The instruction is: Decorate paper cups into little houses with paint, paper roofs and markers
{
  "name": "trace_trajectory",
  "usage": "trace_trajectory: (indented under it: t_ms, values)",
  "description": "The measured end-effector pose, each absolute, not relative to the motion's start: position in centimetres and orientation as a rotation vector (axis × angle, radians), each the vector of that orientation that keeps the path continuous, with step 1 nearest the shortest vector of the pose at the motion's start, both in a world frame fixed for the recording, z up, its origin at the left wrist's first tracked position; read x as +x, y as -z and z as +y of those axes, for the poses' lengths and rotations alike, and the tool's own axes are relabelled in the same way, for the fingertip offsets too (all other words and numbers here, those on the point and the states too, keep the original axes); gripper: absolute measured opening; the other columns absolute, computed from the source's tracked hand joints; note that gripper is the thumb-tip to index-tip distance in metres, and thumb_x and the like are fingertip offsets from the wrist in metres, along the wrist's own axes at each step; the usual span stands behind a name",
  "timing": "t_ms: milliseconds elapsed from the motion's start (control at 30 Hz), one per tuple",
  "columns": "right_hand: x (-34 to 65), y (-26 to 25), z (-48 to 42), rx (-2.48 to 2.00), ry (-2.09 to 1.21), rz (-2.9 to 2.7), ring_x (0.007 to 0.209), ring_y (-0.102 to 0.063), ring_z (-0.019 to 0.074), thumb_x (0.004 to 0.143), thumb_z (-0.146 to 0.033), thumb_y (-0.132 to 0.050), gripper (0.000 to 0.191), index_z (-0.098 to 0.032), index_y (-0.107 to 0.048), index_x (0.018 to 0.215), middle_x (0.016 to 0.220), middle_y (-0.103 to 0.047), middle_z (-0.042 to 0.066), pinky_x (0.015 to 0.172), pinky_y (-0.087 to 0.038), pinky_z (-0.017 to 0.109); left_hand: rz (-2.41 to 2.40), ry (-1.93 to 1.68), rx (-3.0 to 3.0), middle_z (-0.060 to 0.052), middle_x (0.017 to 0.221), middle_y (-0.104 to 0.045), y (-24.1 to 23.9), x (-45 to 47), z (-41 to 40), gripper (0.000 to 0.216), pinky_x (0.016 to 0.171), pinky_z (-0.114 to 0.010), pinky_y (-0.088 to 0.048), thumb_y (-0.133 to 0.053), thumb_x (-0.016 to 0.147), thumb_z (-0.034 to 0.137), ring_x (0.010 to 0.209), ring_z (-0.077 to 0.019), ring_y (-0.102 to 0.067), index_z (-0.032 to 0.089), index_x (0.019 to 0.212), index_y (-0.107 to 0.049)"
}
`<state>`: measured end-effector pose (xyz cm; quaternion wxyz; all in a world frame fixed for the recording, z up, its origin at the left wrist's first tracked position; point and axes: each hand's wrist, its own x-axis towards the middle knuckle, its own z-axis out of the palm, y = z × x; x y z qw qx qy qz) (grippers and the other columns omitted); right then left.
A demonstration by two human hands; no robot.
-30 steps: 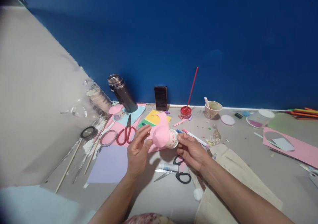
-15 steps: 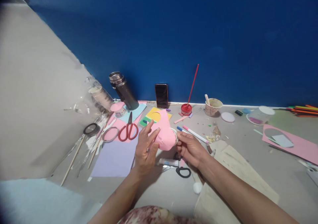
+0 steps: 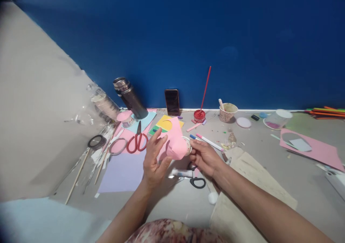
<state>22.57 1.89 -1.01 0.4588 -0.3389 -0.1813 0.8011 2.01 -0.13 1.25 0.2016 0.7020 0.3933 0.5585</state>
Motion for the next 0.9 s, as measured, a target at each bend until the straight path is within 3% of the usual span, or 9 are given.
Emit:
trace_trajectory:
  t_ms: [200,567,833,900]
  values:
    - [22.4,1.1,1.9,-0.841,-1.959,-0.418,0.052,-0.044,0.0066,0.071,-0.03,-0.096,0.039,-0.018,-0.06,0.077,0.061,-0.053,-0.006,0.048,-0.038,0.018,1.072,-1.494,2.04,-0.012,0.158,-0.055,-2.1,1.9,0.1,0.036,0.122,-0.06,-0.034,-0.077,0.091,0.043,0.147,-0.0371,-0.046,0.033,0.125,-0.078]
    - [22.2,1.4,1.9,-0.87,-1.925,-0.406,0.054,-0.045,0.0056,0.069,-0.024,-0.096,0.03,-0.015,-0.069,0.08,0.061,-0.056,-0.005,0.047,-0.036,0.015,1.145,-1.487,2.106,-0.009,0.148,-0.062,-2.4,2.8,0.2,0.019,0.118,-0.061,-0.038,-0.078,0.087,0.03,0.139,-0.0358,-0.052,0.032,0.106,-0.081]
    - [22.0,1.3,1.9,-0.853,-1.921,-0.39,0.052,-0.043,0.0056,0.069,-0.021,-0.094,0.027,-0.015,-0.069,0.077,0.059,-0.056,-0.005,0.046,-0.035,0.016,1.171,-1.496,2.168,-0.01,0.145,-0.061,-2.6,3.5,0.1,0.019,0.118,-0.058,-0.038,-0.072,0.09,0.019,0.136,-0.034,-0.053,0.028,0.105,-0.079]
    - [21.9,1.4,1.9,-0.849,-1.919,-0.378,0.051,-0.043,0.0053,0.07,-0.02,-0.093,0.028,-0.014,-0.067,0.077,0.058,-0.056,-0.005,0.046,-0.035,0.016,1.15,-1.452,2.18,-0.011,0.148,-0.058,-2.6,3.4,0.0,0.025,0.119,-0.058,-0.037,-0.072,0.09,0.021,0.139,-0.0345,-0.051,0.028,0.113,-0.077]
